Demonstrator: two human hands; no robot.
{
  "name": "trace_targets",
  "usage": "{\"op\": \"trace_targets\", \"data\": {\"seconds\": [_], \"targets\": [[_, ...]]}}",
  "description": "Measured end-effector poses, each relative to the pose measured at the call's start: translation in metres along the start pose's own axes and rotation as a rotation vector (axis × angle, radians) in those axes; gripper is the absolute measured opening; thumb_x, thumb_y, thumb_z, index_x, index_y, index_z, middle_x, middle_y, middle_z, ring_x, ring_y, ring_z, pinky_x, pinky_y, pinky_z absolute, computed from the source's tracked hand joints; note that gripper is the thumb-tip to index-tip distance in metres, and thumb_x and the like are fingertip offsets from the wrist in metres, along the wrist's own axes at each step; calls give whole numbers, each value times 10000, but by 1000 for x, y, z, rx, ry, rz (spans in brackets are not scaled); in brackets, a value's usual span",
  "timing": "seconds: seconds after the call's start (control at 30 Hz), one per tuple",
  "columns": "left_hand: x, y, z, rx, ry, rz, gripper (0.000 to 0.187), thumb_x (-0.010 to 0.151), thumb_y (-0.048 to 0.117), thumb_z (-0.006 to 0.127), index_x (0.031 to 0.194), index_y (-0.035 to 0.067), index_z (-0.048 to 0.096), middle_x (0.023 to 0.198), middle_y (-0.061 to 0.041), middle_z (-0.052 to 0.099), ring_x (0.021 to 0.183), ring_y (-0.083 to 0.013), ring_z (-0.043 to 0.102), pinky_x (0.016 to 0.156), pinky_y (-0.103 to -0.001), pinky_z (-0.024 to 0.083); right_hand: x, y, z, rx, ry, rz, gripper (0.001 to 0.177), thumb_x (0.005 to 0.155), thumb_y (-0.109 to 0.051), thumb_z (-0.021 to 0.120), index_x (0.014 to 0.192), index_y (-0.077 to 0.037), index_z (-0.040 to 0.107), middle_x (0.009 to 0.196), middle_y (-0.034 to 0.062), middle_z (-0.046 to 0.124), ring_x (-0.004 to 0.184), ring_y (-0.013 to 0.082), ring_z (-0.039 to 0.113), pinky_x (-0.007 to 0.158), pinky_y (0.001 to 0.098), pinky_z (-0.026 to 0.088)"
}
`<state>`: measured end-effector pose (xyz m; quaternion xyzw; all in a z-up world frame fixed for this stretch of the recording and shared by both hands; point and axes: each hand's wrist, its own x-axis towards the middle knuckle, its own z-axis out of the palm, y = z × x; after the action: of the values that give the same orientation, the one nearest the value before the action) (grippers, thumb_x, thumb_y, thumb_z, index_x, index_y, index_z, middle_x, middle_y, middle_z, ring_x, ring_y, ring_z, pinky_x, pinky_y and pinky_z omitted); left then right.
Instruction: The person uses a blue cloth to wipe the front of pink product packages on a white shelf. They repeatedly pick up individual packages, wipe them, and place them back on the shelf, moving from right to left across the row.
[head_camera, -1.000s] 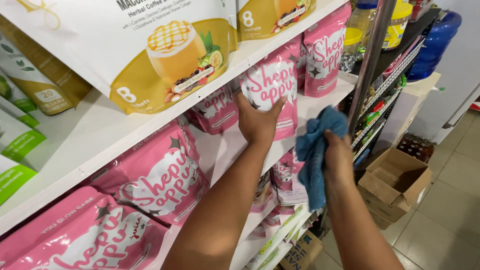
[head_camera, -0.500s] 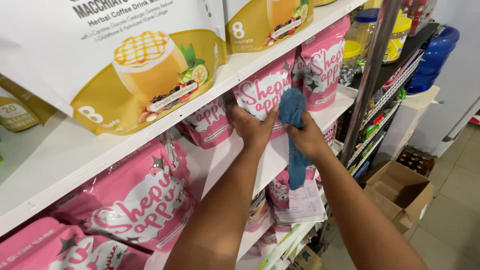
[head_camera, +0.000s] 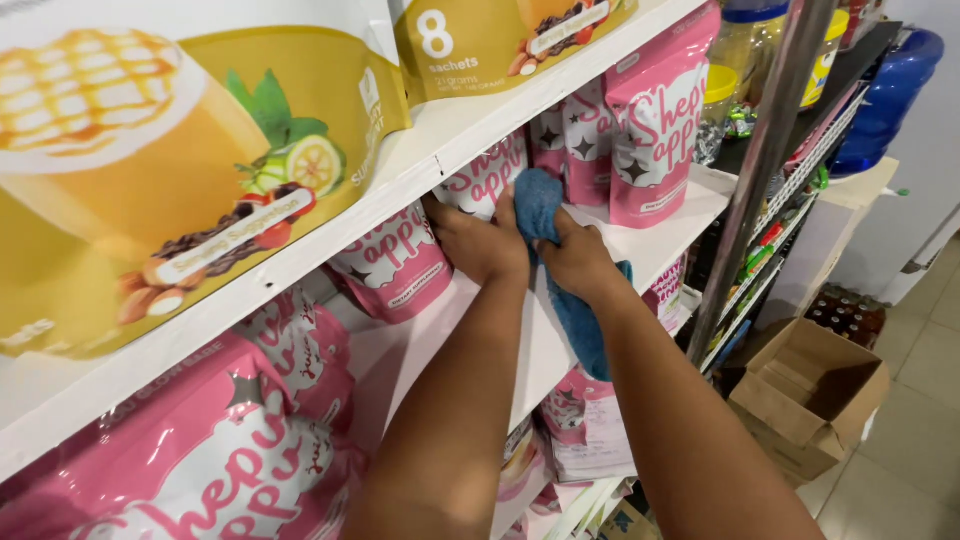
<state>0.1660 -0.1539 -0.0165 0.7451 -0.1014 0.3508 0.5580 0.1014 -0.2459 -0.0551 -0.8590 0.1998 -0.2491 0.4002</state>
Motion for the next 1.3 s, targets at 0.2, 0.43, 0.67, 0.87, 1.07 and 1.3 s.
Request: {"op": "trace_targets", "data": {"seconds": [0.2, 0.43, 0.67, 0.87, 1.07, 1.3], "targets": [[11, -33, 36, 50, 101, 16, 1070, 691, 364, 949, 1459, -72, 345, 1380, -315, 557, 1251, -482, 554, 1046, -492, 442, 30, 13, 22, -23, 14, -1, 528, 901, -280, 660, 1387, -119, 531, 1131, 298, 684, 1181, 492, 564, 1041, 501, 450], [24, -62, 60, -83, 30, 34, 1075, 784, 468, 870, 1522, -70, 301, 1416, -328, 546, 1251, -461, 582, 1018, -473, 492, 45, 21, 33, 28, 135, -136, 623, 887, -223, 682, 1453, -74, 466, 1230, 341, 604, 1208, 527, 493, 1049, 503, 401], [35, -88, 76, -63, -71, -88, 1113, 806, 537, 811, 1554, -46, 228, 1443, -325, 520, 1286, -453, 552, 1061, -467, 447, 39, 10, 25, 58, 154, -214, 548, 919, -163, 647, 1442, -97, 497, 1326, 245, 628, 1231, 506, 504, 1063, 499, 396], [30, -87, 71, -60, -25, 23, 1032, 859, 539, 763, 1513, -81, 259, 1462, -367, 461, 1323, -475, 500, 1087, -477, 413, 36, 2, 23, 127, 203, -284, 472, 909, -144, 664, 1357, -69, 540, 1239, 250, 659, 1186, 476, 567, 1005, 483, 449], [29, -79, 62, -183, -71, -13, 668, 1001, 383, 614, 1471, -50, 417, 1404, -312, 583, 1270, -430, 586, 1043, -447, 479, 26, -9, 18, 137, 270, -328, 422, 848, -108, 711, 1248, -36, 594, 1154, 254, 684, 1113, 474, 617, 939, 479, 503], [29, -91, 69, -325, -62, 47, 582, 1005, 244, 632, 1416, -104, 411, 1354, -305, 612, 1237, -408, 624, 1032, -419, 495, 32, 9, 30, 84, 447, -430, 591, 819, -85, 730, 1369, 44, 556, 1231, 310, 649, 1128, 501, 592, 984, 501, 481]]}}
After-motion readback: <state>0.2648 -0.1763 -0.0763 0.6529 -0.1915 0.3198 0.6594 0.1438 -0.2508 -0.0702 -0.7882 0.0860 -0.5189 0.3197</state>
